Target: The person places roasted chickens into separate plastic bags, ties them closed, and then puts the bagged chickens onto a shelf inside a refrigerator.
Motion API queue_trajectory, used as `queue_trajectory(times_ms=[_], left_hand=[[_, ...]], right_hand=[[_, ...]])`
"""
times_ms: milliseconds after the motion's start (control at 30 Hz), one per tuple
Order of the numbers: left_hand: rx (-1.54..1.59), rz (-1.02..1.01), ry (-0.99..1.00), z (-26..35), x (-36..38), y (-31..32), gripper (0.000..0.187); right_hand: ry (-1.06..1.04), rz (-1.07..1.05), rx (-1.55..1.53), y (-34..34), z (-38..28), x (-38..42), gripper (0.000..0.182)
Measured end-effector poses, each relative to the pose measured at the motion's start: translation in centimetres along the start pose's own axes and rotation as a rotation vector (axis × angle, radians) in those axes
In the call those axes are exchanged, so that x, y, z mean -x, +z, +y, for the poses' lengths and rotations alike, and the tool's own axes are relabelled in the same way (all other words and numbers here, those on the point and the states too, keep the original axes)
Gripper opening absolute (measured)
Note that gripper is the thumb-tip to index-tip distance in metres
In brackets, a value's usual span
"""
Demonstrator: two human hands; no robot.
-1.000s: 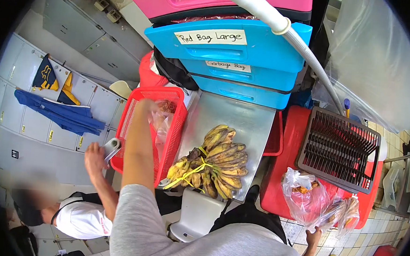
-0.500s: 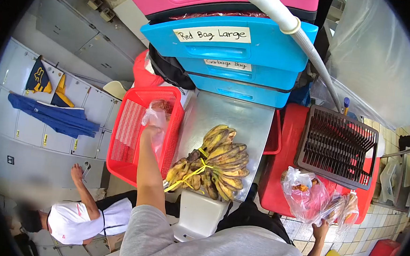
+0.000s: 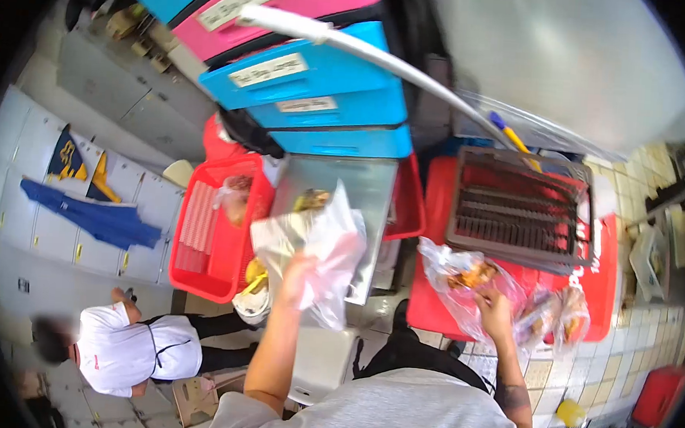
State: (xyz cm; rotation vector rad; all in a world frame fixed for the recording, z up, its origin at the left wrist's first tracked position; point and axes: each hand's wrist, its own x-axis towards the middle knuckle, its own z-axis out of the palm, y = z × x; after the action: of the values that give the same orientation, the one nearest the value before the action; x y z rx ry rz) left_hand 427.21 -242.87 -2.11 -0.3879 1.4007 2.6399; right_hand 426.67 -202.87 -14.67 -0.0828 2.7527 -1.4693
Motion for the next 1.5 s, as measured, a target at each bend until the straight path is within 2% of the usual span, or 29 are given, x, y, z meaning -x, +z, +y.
queue_trajectory(times_ms=[33, 67, 133, 200, 267, 300, 400, 433, 467, 533, 567, 600, 633, 700, 800, 900, 1000, 1033, 1133, 1267, 1367, 1467, 1500], left_hand=[[-0.357, 0.048, -0.016, -3.3, 0.0, 0.8, 0.032], [-0.568, -0.048, 0.036, -7.1, -0.2, 2.4, 0.034], [-0.889, -0.2, 0.371, -13.0, -0.8, 8.8, 0.038], [-1.073, -0.153, 0.403, -17.0, 0.4, 14.1, 0.04], [-1.041, -0.12, 0.489, -21.5, 0.6, 17.0, 0.039], [-1.025, -0.102, 0.533, -23.1, 0.8, 17.9, 0.038], [-0.427, -0.059, 0.179, -25.4, 2.3, 20.0, 0.015], [-0.179, -0.032, 0.041, -25.9, 2.3, 19.3, 0.014], [-0.026, -0.133, 0.091, -26.2, 2.0, 18.4, 0.023], [0.105, -0.165, -0.003, -23.8, 2.8, 20.2, 0.039], [0.224, -0.191, -0.108, -21.7, 4.1, 22.0, 0.048], [0.341, -0.213, -0.213, -20.0, 5.1, 23.2, 0.058], [0.355, -0.172, -0.213, -19.6, 5.4, 22.6, 0.065], [0.414, -0.221, -0.235, -18.3, 6.3, 21.7, 0.067], [0.43, -0.242, -0.166, -17.3, 7.8, 21.6, 0.072], [0.328, -0.187, -0.091, -17.0, 8.9, 19.2, 0.077], [0.262, -0.124, -0.046, -16.7, 9.8, 16.2, 0.078], [0.187, -0.088, -0.029, -16.6, 10.2, 15.3, 0.08], [0.197, -0.025, 0.0, -16.0, 11.3, 13.4, 0.078], [0.147, 0.051, 0.116, -16.1, 11.9, 11.0, 0.075], [0.166, 0.164, 0.188, -16.8, 11.8, 10.6, 0.073], [0.091, 0.093, 0.159, -17.7, 11.2, 8.5, 0.07], [0.093, 0.095, 0.169, -17.9, 11.0, 8.3, 0.07]], right_hand=[[0.032, -0.002, -0.036, -0.8, 0.2, 0.3, 0.021], [0.064, -0.004, -0.072, -1.5, 0.9, 0.7, 0.022], [0.188, -0.031, -0.247, -3.3, 2.2, 1.8, 0.03], [0.301, -0.05, -0.471, -4.9, 3.8, 3.4, 0.04], [0.406, -0.061, -0.748, -6.4, 5.2, 5.3, 0.051], [0.46, -0.164, -0.72, -7.5, 5.8, 6.3, 0.061], [0.451, -0.174, -0.773, -10.2, 5.6, 8.6, 0.061], [0.454, -0.129, -0.767, -10.4, 7.2, 9.3, 0.064], [0.548, -0.074, -0.758, -10.8, 8.5, 9.8, 0.067], [0.728, 0.03, -0.745, -11.7, 10.9, 10.2, 0.073], [0.784, 0.015, -0.824, -11.8, 12.6, 10.4, 0.08], [0.84, -0.1, -0.899, -11.5, 13.7, 10.6, 0.081], [0.889, -0.22, -0.973, -11.2, 14.5, 10.6, 0.082], [0.987, -0.466, -1.157, -9.9, 15.0, 10.3, 0.085], [0.521, -0.439, -1.235, -4.8, 13.3, 9.6, 0.082], [0.582, -0.326, -1.23, -6.0, 8.8, 8.8, 0.071], [0.568, -0.378, -1.606, -6.7, 8.3, 8.2, 0.063], [0.608, -0.449, -1.729, -6.5, 9.6, 8.0, 0.055], [0.605, -0.504, -1.606, -8.6, 8.5, 8.3, 0.051], [0.597, -0.446, -1.664, -9.7, 7.1, 8.3, 0.048], [0.555, -0.594, -1.733, -10.2, 6.6, 8.4, 0.043], [0.451, -0.583, -1.407, -9.4, 7.5, 8.8, 0.034], [0.516, -0.582, -1.373, -9.7, 7.4, 8.9, 0.023]])
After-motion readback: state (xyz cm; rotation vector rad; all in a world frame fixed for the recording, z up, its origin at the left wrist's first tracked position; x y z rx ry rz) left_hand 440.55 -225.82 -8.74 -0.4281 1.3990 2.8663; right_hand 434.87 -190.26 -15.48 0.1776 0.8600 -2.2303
